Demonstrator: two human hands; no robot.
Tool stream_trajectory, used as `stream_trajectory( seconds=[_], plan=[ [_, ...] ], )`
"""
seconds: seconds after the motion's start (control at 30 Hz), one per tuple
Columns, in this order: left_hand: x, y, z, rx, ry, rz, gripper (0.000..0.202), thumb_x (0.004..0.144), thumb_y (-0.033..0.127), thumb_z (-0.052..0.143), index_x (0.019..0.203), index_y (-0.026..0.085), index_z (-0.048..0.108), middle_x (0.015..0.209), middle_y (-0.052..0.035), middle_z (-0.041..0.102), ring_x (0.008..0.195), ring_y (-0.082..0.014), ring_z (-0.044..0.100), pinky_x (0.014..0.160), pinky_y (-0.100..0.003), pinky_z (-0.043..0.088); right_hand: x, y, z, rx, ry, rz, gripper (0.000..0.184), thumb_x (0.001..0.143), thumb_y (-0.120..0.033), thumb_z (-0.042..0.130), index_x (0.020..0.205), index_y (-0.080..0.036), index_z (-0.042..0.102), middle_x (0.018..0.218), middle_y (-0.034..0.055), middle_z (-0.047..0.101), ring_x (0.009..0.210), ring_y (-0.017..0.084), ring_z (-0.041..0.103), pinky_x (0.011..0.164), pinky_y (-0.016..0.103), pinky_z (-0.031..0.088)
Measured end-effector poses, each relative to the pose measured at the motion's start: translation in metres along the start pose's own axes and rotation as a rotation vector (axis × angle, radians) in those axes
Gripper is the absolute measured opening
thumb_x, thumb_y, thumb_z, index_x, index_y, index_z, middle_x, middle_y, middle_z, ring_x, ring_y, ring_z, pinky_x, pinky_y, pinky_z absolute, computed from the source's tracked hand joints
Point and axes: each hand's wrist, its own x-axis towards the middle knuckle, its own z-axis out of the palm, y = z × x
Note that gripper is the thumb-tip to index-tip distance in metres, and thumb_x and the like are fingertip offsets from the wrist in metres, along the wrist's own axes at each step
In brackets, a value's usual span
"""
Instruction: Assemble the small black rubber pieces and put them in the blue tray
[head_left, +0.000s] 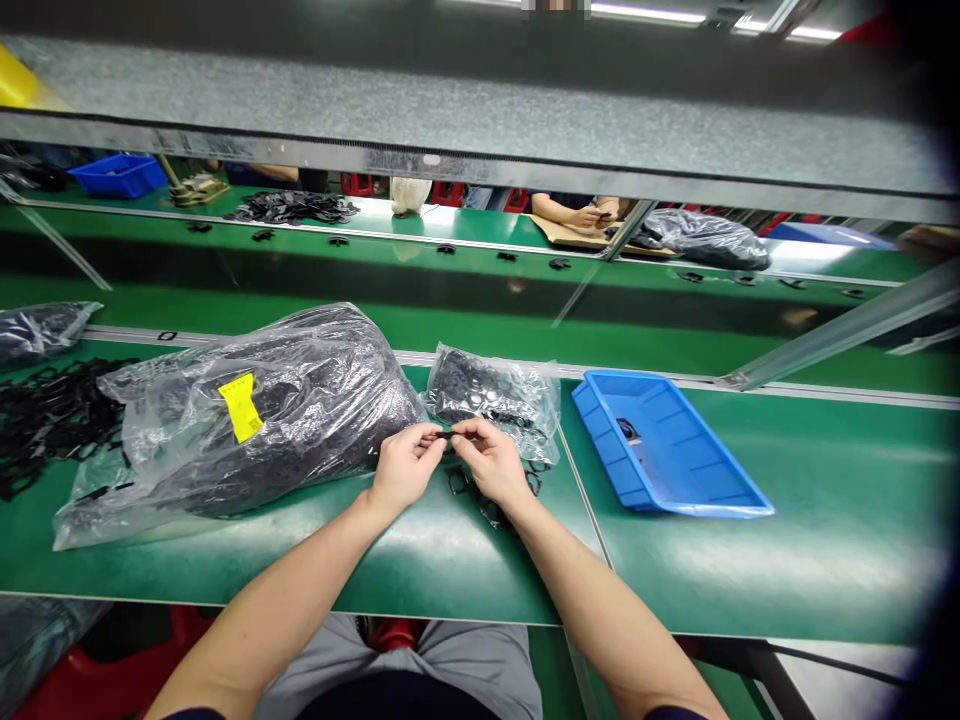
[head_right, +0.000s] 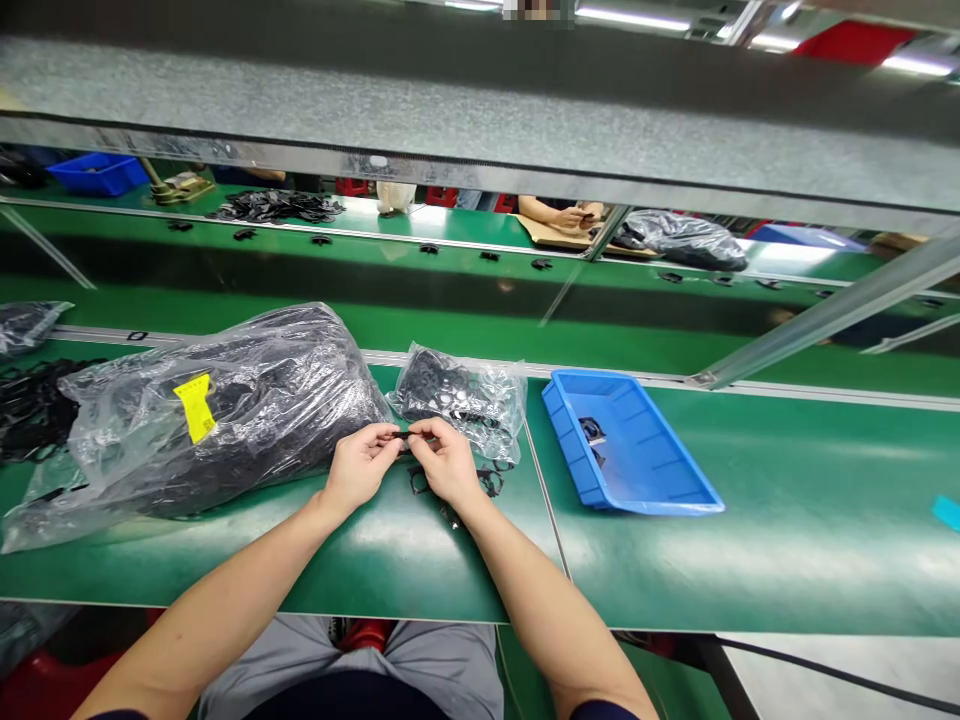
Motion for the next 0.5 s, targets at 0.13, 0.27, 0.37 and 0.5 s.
stream_trajectory(
  seconds=[0.13, 0.27, 0.37, 0.5],
  plan=[
    [0.0012, -0.0001, -0.0005, 0.013, -0.001, 0.011, 0.019, 0.081, 0.022, 0.061, 0.099, 0.016, 0.067, 0.09, -0.0067, 0.072, 0.074, -0.0154, 0.07, 0.07, -0.026, 0.06, -0.0026, -0.0027, 0.0022, -0.009, 0.029, 0.013, 0.015, 0.08, -0.033, 0.059, 0.084, -0.019, 0.062, 0.076, 0.0018, 0.063, 0.058, 0.014, 0.056, 0.053, 0.025, 0.045],
    [0.0012, 0.0, -0.0007, -0.004, -0.001, 0.03, 0.023, 0.082, 0.021, 0.06, 0.103, 0.016, 0.066, 0.095, -0.0072, 0.072, 0.078, -0.0151, 0.069, 0.072, -0.026, 0.059, -0.0046, -0.0035, 0.0034, -0.076, 0.07, -0.016, 0.013, 0.082, -0.032, 0.056, 0.084, -0.019, 0.06, 0.078, 0.0023, 0.061, 0.058, 0.014, 0.055, 0.051, 0.025, 0.044],
    [0.001, -0.0001, -0.001, -0.002, 0.012, 0.029, 0.02, 0.082, 0.02, 0.06, 0.1, 0.016, 0.066, 0.093, -0.0068, 0.072, 0.077, -0.0148, 0.069, 0.072, -0.026, 0.059, -0.0041, -0.004, 0.0031, -0.076, 0.053, -0.07, 0.011, 0.081, -0.028, 0.057, 0.086, -0.019, 0.059, 0.08, 0.0028, 0.061, 0.066, 0.016, 0.059, 0.058, 0.026, 0.048],
    [0.0002, 0.001, -0.0006, -0.02, 0.017, 0.023, 0.019, 0.082, 0.02, 0.06, 0.099, 0.016, 0.066, 0.093, -0.007, 0.071, 0.078, -0.0151, 0.069, 0.072, -0.026, 0.059, -0.0028, -0.0038, 0.0032, -0.026, 0.042, -0.05, 0.009, 0.079, -0.027, 0.057, 0.083, -0.019, 0.059, 0.077, 0.0023, 0.06, 0.064, 0.015, 0.058, 0.056, 0.026, 0.048]
  ],
)
